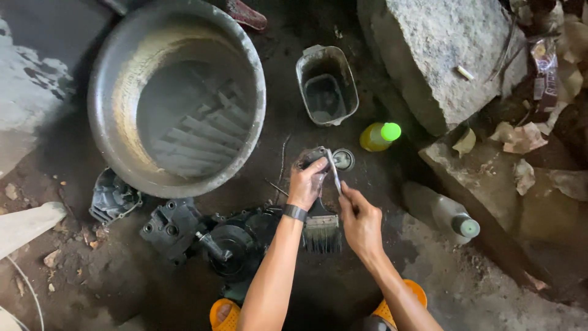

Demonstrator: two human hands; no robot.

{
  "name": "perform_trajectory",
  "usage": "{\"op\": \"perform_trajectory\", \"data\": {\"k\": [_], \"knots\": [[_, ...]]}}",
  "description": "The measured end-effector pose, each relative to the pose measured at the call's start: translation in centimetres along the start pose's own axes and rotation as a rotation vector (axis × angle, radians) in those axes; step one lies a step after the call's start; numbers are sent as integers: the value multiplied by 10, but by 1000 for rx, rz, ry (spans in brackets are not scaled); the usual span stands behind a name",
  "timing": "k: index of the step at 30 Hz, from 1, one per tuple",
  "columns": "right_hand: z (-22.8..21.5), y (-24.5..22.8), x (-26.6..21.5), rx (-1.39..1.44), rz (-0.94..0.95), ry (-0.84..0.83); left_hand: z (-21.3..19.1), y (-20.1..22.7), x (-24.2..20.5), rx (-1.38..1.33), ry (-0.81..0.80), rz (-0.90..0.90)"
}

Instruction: Repairing, cleaning, and inspecting motorcycle engine components.

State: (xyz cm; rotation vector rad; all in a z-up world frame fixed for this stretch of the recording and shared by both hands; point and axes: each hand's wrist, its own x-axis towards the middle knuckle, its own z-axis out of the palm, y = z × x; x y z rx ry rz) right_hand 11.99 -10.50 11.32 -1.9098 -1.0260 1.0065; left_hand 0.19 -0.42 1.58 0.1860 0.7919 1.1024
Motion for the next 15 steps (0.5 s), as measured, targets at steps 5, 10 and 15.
{"op": "perform_trajectory", "data": {"k": [5, 10, 15], "knots": [[1, 12, -1, 118, 24, -1, -9, -12, 7, 18, -19, 104], [0, 5, -11, 109, -69, 49, -8, -24, 6, 179, 6, -17], [-7, -2, -1, 68, 33, 11, -23, -24, 18, -124, 36, -167]]}}
